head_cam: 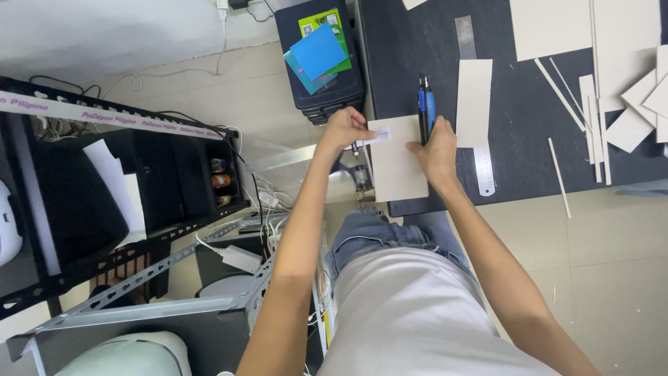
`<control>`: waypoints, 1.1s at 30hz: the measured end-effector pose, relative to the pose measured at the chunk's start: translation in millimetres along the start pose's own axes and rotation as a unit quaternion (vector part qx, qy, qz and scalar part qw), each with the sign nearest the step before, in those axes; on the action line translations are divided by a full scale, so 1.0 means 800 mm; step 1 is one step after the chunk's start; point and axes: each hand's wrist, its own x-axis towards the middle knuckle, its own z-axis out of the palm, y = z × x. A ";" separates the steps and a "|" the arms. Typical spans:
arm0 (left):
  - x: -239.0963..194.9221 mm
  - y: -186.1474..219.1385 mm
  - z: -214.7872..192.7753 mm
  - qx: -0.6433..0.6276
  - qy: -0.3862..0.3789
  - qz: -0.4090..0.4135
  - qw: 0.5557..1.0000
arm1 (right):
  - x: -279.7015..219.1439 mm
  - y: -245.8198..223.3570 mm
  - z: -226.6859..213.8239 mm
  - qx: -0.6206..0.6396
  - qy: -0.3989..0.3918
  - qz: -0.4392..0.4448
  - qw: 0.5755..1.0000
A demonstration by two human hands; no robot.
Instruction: Measuring and cutting cardboard sheets into specific sizes using a ruler and a utility knife on a workshop table.
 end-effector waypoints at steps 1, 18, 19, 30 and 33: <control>0.001 -0.001 0.004 -0.001 0.000 -0.001 1.000 | 0.003 0.002 0.003 -0.001 -0.001 0.000 1.000; -0.009 0.037 0.015 0.055 0.058 -0.022 0.997 | -0.079 -0.067 -0.038 -0.049 -0.158 0.095 0.982; -0.010 0.037 0.016 0.054 0.057 -0.023 0.997 | -0.081 -0.064 -0.034 -0.049 -0.159 0.096 0.981; -0.017 0.044 0.019 0.099 0.069 -0.004 0.993 | -0.091 -0.095 -0.048 -0.193 -0.240 0.074 0.948; -0.021 0.046 0.017 0.112 0.067 -0.008 0.991 | -0.094 -0.072 -0.042 -0.201 -0.255 0.074 0.943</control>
